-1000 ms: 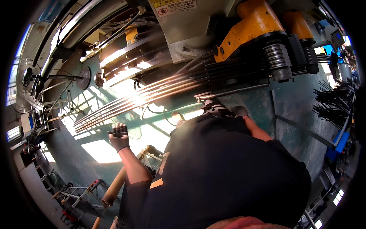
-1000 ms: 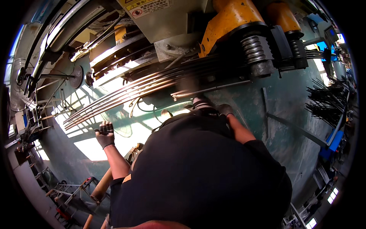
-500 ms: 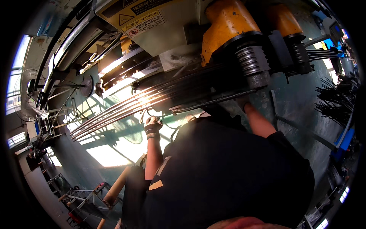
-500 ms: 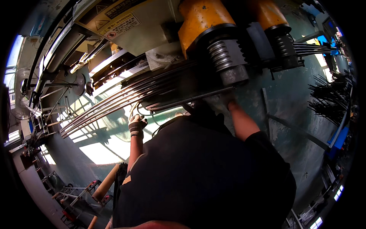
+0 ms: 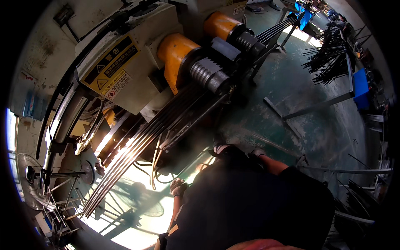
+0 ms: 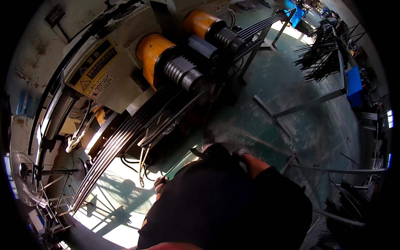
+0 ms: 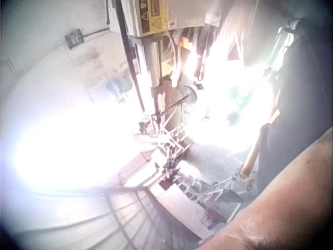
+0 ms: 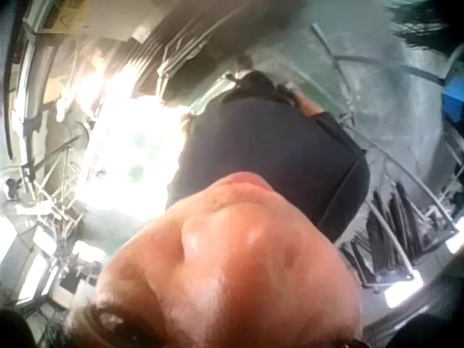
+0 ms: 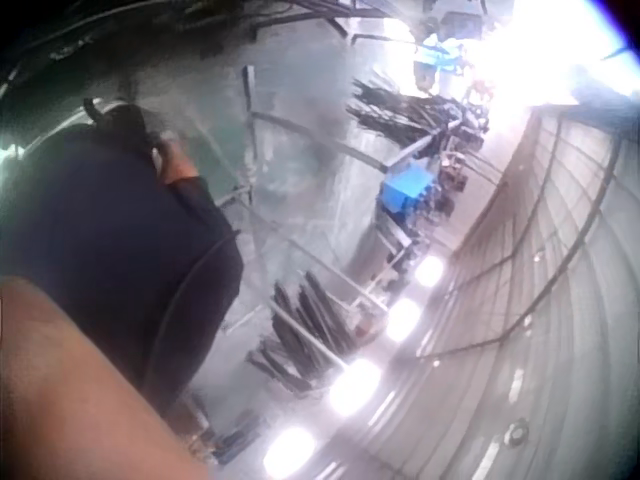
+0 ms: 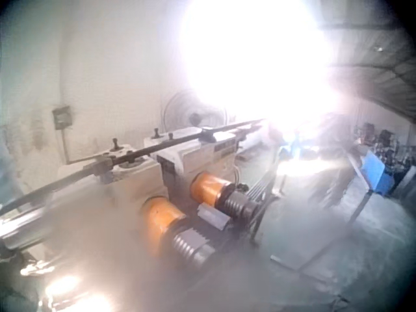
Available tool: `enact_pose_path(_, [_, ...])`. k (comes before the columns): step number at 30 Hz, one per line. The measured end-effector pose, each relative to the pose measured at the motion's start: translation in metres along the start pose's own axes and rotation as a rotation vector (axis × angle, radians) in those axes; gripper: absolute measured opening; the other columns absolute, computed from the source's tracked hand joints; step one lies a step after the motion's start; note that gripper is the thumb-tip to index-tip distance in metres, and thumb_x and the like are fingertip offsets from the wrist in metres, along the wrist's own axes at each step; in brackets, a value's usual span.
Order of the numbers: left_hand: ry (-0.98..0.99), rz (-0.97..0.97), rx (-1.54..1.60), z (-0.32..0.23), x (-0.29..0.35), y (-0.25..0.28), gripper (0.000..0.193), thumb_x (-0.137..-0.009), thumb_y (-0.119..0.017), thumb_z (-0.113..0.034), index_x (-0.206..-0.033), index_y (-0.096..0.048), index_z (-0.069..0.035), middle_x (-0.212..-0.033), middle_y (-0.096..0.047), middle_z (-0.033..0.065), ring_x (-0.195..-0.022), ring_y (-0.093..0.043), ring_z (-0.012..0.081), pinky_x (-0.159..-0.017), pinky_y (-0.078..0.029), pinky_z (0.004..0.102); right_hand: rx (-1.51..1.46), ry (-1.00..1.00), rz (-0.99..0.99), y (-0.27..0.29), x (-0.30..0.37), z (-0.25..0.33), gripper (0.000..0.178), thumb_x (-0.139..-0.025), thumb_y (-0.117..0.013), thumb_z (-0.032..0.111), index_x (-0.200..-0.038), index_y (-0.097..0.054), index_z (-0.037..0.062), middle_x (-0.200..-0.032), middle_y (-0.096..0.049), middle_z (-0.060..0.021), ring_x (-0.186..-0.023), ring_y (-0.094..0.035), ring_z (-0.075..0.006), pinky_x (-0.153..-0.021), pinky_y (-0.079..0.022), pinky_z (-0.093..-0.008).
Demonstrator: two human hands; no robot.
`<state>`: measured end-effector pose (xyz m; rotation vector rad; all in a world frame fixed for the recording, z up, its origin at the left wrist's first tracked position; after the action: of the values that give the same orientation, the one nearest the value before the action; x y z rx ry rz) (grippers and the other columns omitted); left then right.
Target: The person repeatedly feeds bundles of long metal rods into a bending machine, operates the machine to bend them, and then removes the bent rods to place them on a nearby rack. The process is repeated continuously throughout the clip.
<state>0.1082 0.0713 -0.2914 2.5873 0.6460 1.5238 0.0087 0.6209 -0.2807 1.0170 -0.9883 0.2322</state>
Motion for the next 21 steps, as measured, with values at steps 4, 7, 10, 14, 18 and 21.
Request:
enact_pose_path(4, [-0.335,-0.045,-0.663,-0.001,0.013,0.006,0.021,-0.093,-0.064,-0.027,-0.099,-0.067,-0.007,-0.091,-0.071,0.0091,-0.089,-0.068,0.0241,-0.076,-0.055,0.0384,-0.035,0.06,-0.017,-0.008,-0.028,-0.002,0.049,-0.086,-0.067,0.049,-0.106,-0.078,0.0062,-0.111,-0.074,-0.0193,-0.106,-0.07,-0.0344,-0.091,-0.051,-0.0443])
enact_pose_path(7, [-0.679,-0.165,-1.137,-0.022,0.017,0.008,0.023,-0.09,-0.065,-0.031,-0.095,-0.068,-0.008,-0.093,-0.072,0.01,-0.09,-0.068,0.0276,-0.079,-0.054,0.041,0.044,0.14,-0.043,0.005,-0.031,0.039,0.048,-0.085,-0.066,0.048,-0.108,-0.078,0.0069,-0.113,-0.074,-0.0198,-0.108,-0.07,-0.037,-0.091,-0.052,-0.0446])
enact_pose_path(10, [-0.544,-0.12,-0.914,-0.034,0.026,0.013,0.023,-0.09,-0.064,-0.031,-0.092,-0.068,-0.009,-0.095,-0.072,0.0091,-0.093,-0.066,0.0263,-0.084,-0.052,0.0388,-0.019,0.26,-0.083,0.026,-0.042,0.088,0.046,-0.086,-0.065,0.045,-0.107,-0.078,0.0067,-0.112,-0.074,-0.0205,-0.11,-0.069,-0.037,-0.091,-0.052,-0.0445])
enact_pose_path(14, [-0.241,-0.061,-0.348,-0.065,0.045,0.005,0.019,-0.098,-0.059,-0.027,-0.1,-0.061,-0.009,-0.096,-0.068,0.0056,-0.096,-0.062,0.0198,-0.09,-0.049,0.033,-0.161,0.379,-0.134,0.053,-0.046,0.125,0.045,-0.088,-0.064,0.044,-0.107,-0.078,0.006,-0.107,-0.075,-0.0206,-0.107,-0.07,-0.0364,-0.091,-0.053,-0.0448])
enact_pose_path(18, [-0.209,0.342,0.968,-0.051,0.0,-0.009,0.02,-0.103,-0.051,-0.028,-0.108,-0.056,-0.009,-0.103,-0.063,0.01,-0.094,-0.062,0.0276,-0.079,-0.053,0.0413,-0.163,0.463,-0.194,0.069,-0.046,0.127,0.045,-0.088,-0.067,0.043,-0.109,-0.077,0.0046,-0.1,-0.076,-0.0185,-0.097,-0.072,-0.0354,-0.089,-0.053,-0.0441])
enact_pose_path(21, [-0.227,0.02,0.854,-0.101,0.035,-0.011,0.032,-0.109,-0.04,-0.029,-0.124,-0.055,-0.005,-0.123,-0.062,0.0181,-0.096,-0.066,0.0331,-0.078,-0.059,0.0441,-0.131,0.487,-0.213,0.079,-0.06,0.117,0.042,-0.089,-0.069,0.039,-0.11,-0.076,0.0035,-0.103,-0.076,-0.0183,-0.097,-0.071,-0.036,-0.089,-0.053,-0.0433])
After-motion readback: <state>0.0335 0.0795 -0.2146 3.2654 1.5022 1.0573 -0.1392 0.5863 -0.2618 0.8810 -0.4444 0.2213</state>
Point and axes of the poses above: each hand's wrist, its own x-axis away from the middle knuckle, its own y-axis out of the back of the hand, z = x × y, the point moved 5 cm from there along -x, towards the middle knuckle
